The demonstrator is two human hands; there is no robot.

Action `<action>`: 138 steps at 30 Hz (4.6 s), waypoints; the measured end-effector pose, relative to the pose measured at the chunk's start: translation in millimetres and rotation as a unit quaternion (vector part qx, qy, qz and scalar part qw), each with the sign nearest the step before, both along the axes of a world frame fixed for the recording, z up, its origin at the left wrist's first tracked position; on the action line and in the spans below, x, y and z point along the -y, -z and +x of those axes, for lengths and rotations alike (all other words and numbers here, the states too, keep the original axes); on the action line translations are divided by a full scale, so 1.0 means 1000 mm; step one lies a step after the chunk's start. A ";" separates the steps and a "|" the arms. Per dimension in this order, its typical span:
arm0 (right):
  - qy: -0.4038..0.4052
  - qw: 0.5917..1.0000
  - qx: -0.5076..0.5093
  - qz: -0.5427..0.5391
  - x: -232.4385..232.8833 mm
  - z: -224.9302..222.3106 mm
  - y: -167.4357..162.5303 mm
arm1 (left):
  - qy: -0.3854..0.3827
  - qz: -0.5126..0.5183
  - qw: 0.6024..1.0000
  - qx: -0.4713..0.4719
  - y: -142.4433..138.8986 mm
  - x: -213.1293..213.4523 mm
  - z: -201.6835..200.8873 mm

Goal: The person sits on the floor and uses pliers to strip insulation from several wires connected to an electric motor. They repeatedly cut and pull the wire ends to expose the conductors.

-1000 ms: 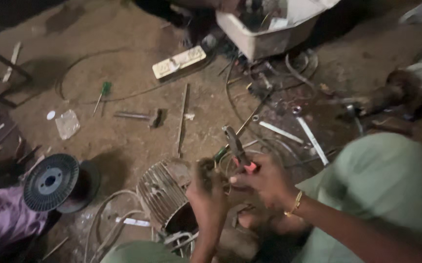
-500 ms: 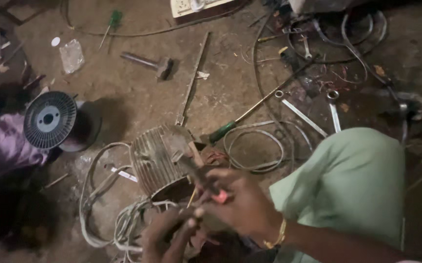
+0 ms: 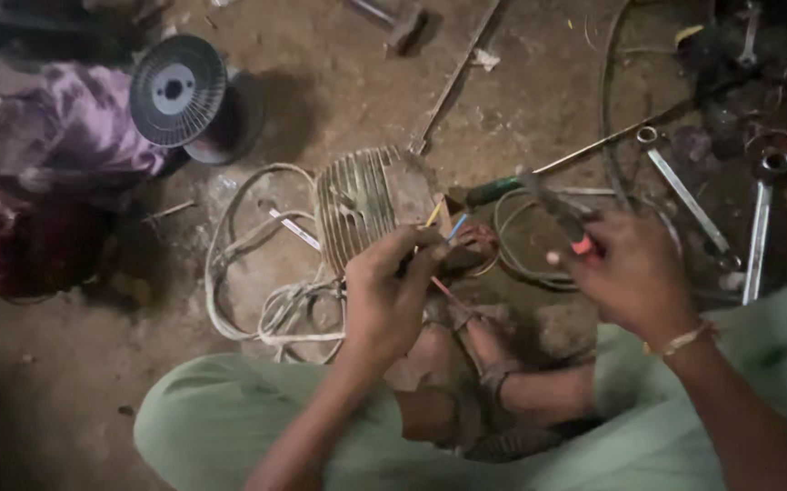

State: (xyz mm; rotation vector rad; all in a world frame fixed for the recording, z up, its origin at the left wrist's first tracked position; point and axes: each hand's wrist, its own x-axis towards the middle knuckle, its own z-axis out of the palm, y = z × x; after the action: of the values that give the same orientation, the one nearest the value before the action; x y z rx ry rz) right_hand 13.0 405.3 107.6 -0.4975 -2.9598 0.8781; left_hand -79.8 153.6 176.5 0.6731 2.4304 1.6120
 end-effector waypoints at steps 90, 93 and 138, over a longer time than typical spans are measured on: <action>-0.143 0.973 -0.094 -0.152 0.061 -0.001 -0.063 | 0.018 0.146 0.939 0.309 0.010 0.019 -0.024; -0.200 0.948 -0.237 0.075 0.062 0.000 -0.065 | 0.008 0.145 0.931 0.334 0.009 0.019 -0.024; 0.085 0.659 0.066 -0.744 0.036 0.006 0.000 | 0.043 0.125 0.971 0.201 0.005 0.017 -0.028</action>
State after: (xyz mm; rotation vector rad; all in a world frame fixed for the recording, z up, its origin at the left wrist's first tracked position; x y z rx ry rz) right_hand 18.8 369.8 107.2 -0.7301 -1.4013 3.0644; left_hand -107.7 136.2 171.2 0.4225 1.9112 1.8282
